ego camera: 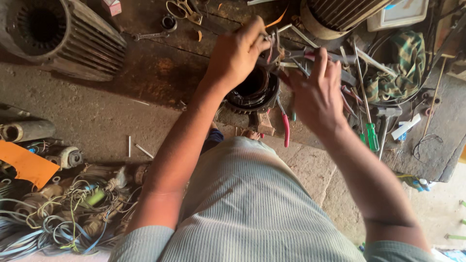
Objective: The person uses pliers and a hammer to pull and cut copper windings from a motor stator core. They repeatedly grip, pull, and cut wires, then rotate the stator to access different sections. The stator is placed on a wooden block during work.
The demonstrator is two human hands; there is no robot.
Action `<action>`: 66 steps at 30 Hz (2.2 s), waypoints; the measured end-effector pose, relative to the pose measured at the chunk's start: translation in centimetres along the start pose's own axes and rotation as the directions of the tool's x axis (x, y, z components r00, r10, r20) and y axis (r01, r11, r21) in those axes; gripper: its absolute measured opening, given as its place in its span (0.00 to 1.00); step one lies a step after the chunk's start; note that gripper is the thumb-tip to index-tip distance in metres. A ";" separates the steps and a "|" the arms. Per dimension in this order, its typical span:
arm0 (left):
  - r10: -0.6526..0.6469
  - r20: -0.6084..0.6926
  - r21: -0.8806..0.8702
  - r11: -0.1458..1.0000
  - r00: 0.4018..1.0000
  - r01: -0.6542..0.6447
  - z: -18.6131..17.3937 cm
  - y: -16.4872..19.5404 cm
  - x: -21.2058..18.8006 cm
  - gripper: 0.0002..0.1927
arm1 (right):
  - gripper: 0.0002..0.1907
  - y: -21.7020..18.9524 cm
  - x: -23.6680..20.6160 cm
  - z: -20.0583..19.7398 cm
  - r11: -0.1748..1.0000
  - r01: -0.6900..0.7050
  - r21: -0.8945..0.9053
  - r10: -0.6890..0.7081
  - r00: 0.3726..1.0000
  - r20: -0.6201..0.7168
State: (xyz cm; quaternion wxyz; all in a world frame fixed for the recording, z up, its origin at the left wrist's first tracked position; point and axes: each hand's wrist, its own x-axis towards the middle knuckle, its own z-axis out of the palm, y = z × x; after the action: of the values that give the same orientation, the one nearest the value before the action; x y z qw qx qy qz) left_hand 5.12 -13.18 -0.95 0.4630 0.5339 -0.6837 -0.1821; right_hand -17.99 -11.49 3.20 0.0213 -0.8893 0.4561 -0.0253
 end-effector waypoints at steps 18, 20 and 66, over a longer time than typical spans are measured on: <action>0.003 -0.054 -0.144 0.990 0.999 -0.011 -0.5 0.7 -0.5 0.08 | 0.23 2.1 -1.0 2.6 0.978 -0.187 0.093 0.166 0.966 0.196; -0.011 -0.055 -0.165 0.986 0.998 0.002 -0.5 0.7 -0.8 0.08 | 0.16 2.1 -1.4 2.9 0.995 0.057 -0.085 -0.061 0.997 -0.049; 0.002 -0.039 -0.225 0.974 0.999 -0.010 -0.8 0.2 0.0 0.09 | 0.08 0.6 -2.6 -0.8 0.960 -0.071 0.272 0.056 0.996 0.062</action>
State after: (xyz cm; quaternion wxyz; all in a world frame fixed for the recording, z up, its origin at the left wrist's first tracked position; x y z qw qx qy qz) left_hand 5.72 -12.90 -0.39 0.5342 0.4795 -0.6512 -0.2464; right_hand -20.04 -9.72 3.91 0.1569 -0.8631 0.4759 -0.0635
